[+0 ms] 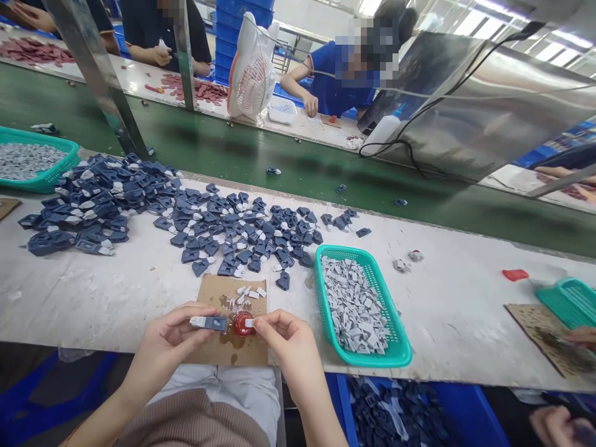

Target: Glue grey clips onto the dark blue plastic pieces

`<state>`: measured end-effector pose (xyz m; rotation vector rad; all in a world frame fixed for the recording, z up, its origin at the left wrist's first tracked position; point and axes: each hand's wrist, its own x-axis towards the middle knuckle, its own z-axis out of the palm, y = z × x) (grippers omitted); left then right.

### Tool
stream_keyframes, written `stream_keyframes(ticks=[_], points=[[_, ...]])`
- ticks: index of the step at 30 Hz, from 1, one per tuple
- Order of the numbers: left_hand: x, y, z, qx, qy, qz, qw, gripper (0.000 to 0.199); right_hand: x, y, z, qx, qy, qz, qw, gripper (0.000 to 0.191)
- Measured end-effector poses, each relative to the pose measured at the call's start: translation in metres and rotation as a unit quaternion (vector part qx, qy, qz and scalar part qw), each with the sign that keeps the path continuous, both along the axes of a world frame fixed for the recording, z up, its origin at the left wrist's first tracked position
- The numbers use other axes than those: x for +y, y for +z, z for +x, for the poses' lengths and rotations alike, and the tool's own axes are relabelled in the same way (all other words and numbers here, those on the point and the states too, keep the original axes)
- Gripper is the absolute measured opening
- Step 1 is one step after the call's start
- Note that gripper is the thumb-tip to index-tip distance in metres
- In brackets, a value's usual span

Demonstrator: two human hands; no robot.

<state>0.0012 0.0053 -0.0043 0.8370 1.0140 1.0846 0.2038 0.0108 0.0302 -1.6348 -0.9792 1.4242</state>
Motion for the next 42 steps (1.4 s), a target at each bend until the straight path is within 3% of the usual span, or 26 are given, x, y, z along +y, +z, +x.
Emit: stream_keyframes(ticks=[7, 14, 21, 28, 33, 42], points=[[-0.006, -0.001, 0.011, 0.003, 0.028, 0.083, 0.996, 0.01, -0.005, 0.021, -0.022, 0.1, 0.011, 0.019, 0.995, 0.022], [-0.005, -0.001, 0.011, 0.034, 0.043, 0.133, 0.99, 0.016, -0.003, 0.021, -0.032, 0.107, 0.01, 0.02, 0.994, 0.023], [0.0, -0.003, 0.005, 0.085, 0.042, 0.264, 0.96, 0.027, -0.001, 0.018, -0.037, 0.101, -0.011, 0.044, 0.994, 0.023], [-0.001, -0.002, 0.012, 0.064, 0.057, 0.228, 0.97, 0.031, -0.003, 0.013, -0.045, 0.114, -0.036, 0.079, 0.99, 0.014], [-0.003, 0.009, 0.017, 0.012, 0.012, 0.149, 0.989, 0.042, -0.006, 0.008, -0.054, 0.06, -0.068, 0.155, 0.984, 0.011], [0.003, 0.014, 0.025, -0.017, 0.045, 0.152, 0.987, 0.025, -0.008, 0.003, -0.054, -0.02, -0.035, 0.275, 0.961, 0.025]])
